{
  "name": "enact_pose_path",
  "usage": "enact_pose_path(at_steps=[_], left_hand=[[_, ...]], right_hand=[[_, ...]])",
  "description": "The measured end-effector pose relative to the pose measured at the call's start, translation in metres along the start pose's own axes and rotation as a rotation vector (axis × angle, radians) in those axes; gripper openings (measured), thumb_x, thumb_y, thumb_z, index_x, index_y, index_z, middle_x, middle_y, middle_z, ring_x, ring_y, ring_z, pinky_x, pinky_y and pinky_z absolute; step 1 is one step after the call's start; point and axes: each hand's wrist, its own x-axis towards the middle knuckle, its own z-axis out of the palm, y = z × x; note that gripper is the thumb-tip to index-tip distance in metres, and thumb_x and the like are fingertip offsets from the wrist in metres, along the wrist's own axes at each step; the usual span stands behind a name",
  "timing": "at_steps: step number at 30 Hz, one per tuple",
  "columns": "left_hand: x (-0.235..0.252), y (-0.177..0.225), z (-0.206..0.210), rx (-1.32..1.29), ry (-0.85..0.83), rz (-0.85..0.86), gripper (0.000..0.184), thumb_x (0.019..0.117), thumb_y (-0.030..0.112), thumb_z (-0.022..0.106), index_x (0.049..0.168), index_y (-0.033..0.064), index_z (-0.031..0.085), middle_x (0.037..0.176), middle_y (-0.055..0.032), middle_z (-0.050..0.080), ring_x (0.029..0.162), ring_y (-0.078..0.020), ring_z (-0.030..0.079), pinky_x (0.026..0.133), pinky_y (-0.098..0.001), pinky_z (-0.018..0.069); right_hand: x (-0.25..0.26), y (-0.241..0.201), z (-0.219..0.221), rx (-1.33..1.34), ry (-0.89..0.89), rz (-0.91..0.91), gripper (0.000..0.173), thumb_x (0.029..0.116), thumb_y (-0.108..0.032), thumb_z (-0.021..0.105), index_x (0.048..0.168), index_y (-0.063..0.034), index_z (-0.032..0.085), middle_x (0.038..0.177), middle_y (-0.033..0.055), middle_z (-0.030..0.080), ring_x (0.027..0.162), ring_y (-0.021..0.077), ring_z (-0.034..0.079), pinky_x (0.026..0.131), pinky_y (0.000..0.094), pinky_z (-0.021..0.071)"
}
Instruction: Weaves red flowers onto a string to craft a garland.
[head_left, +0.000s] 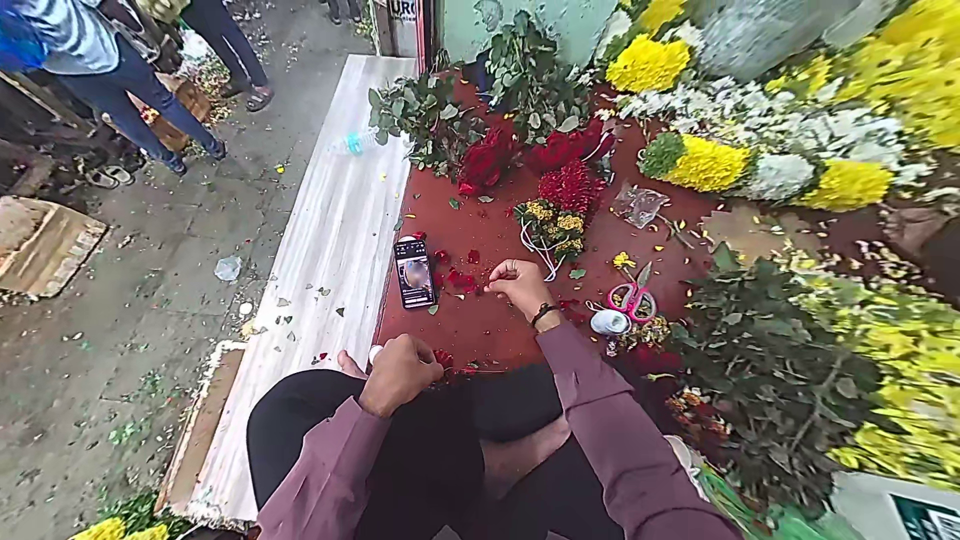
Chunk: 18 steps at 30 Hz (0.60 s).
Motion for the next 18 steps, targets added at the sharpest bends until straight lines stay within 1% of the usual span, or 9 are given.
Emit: enact_pose_path(at_steps=[3, 4, 5, 6, 7, 10, 14, 16, 18], left_hand=[[0.002, 0.001, 0.001, -0.001, 0.010, 0.011, 0.020, 0.0820, 0.037, 0.077, 0.086, 0.0173, 0.078, 0.074, -0.0014, 0.072, 0.067, -0.0190, 0.068, 0.067, -0.0515, 0.0554], [0.003, 0.001, 0.002, 0.004, 0.014, 0.018, 0.020, 0.0816, 0.037, 0.077, 0.086, 0.0174, 0.078, 0.074, -0.0015, 0.071, 0.068, -0.0195, 0.067, 0.067, -0.0524, 0.0547], [0.004, 0.002, 0.002, 0.013, 0.017, 0.019, 0.020, 0.0813, 0.037, 0.077, 0.085, 0.0180, 0.078, 0.074, -0.0012, 0.071, 0.068, -0.0197, 0.067, 0.067, -0.0529, 0.0544], [0.005, 0.002, 0.003, 0.021, 0.019, 0.019, 0.020, 0.0808, 0.038, 0.077, 0.085, 0.0186, 0.078, 0.074, -0.0011, 0.071, 0.069, -0.0198, 0.067, 0.067, -0.0532, 0.0545], [0.006, 0.001, 0.003, 0.027, 0.018, 0.016, 0.021, 0.0802, 0.039, 0.078, 0.085, 0.0189, 0.078, 0.075, -0.0014, 0.072, 0.071, -0.0204, 0.068, 0.069, -0.0542, 0.0547], [0.008, 0.000, 0.003, 0.027, 0.011, 0.003, 0.021, 0.0801, 0.039, 0.078, 0.086, 0.0191, 0.079, 0.076, -0.0015, 0.072, 0.071, -0.0207, 0.068, 0.069, -0.0541, 0.0551], [0.008, 0.000, 0.005, 0.045, -0.003, 0.012, 0.020, 0.0819, 0.039, 0.076, 0.084, 0.0193, 0.079, 0.074, 0.0004, 0.072, 0.069, -0.0186, 0.068, 0.068, -0.0526, 0.0551], [0.007, 0.001, 0.006, 0.048, -0.010, 0.015, 0.020, 0.0823, 0.038, 0.076, 0.084, 0.0189, 0.078, 0.074, 0.0006, 0.072, 0.069, -0.0183, 0.068, 0.068, -0.0523, 0.0551], [0.008, 0.001, 0.006, 0.049, -0.015, 0.016, 0.019, 0.0823, 0.038, 0.076, 0.083, 0.0190, 0.078, 0.072, 0.0010, 0.071, 0.067, -0.0177, 0.067, 0.067, -0.0513, 0.0549]], right_hand=[[-0.022, -0.014, 0.004, 0.120, 0.010, -0.009, 0.022, 0.0805, -0.009, 0.086, 0.098, -0.0079, 0.074, 0.088, 0.0078, 0.075, 0.076, 0.0195, 0.071, 0.070, 0.0408, 0.0604], [-0.028, -0.016, 0.004, 0.182, -0.003, 0.009, 0.027, 0.0805, -0.009, 0.086, 0.104, -0.0073, 0.074, 0.091, 0.0080, 0.076, 0.079, 0.0186, 0.072, 0.072, 0.0388, 0.0614], [-0.033, -0.016, 0.004, 0.260, -0.027, 0.027, 0.034, 0.0818, -0.006, 0.085, 0.114, -0.0065, 0.073, 0.096, 0.0093, 0.076, 0.079, 0.0184, 0.072, 0.070, 0.0360, 0.0611], [-0.037, -0.015, 0.004, 0.341, -0.043, 0.048, 0.039, 0.0835, -0.004, 0.082, 0.121, -0.0055, 0.071, 0.099, 0.0114, 0.075, 0.076, 0.0186, 0.069, 0.064, 0.0334, 0.0576], [-0.041, -0.014, 0.004, 0.403, -0.054, 0.068, 0.041, 0.0848, -0.001, 0.079, 0.125, -0.0041, 0.069, 0.102, 0.0135, 0.075, 0.075, 0.0205, 0.069, 0.062, 0.0342, 0.0577], [-0.045, -0.017, 0.003, 0.520, -0.084, 0.097, 0.036, 0.0846, 0.005, 0.075, 0.120, 0.0022, 0.070, 0.102, 0.0190, 0.072, 0.078, 0.0264, 0.071, 0.067, 0.0407, 0.0630], [-0.043, -0.019, 0.003, 0.596, -0.092, 0.108, 0.026, 0.0870, 0.007, 0.073, 0.113, 0.0054, 0.070, 0.099, 0.0210, 0.073, 0.077, 0.0280, 0.073, 0.069, 0.0413, 0.0642], [-0.042, -0.018, 0.003, 0.584, -0.088, 0.127, 0.019, 0.0905, 0.003, 0.072, 0.109, 0.0051, 0.069, 0.096, 0.0204, 0.074, 0.075, 0.0267, 0.073, 0.066, 0.0393, 0.0637], [-0.041, -0.018, 0.004, 0.540, -0.075, 0.129, 0.016, 0.0933, 0.000, 0.070, 0.109, 0.0037, 0.068, 0.092, 0.0193, 0.073, 0.067, 0.0224, 0.070, 0.056, 0.0323, 0.0580]])
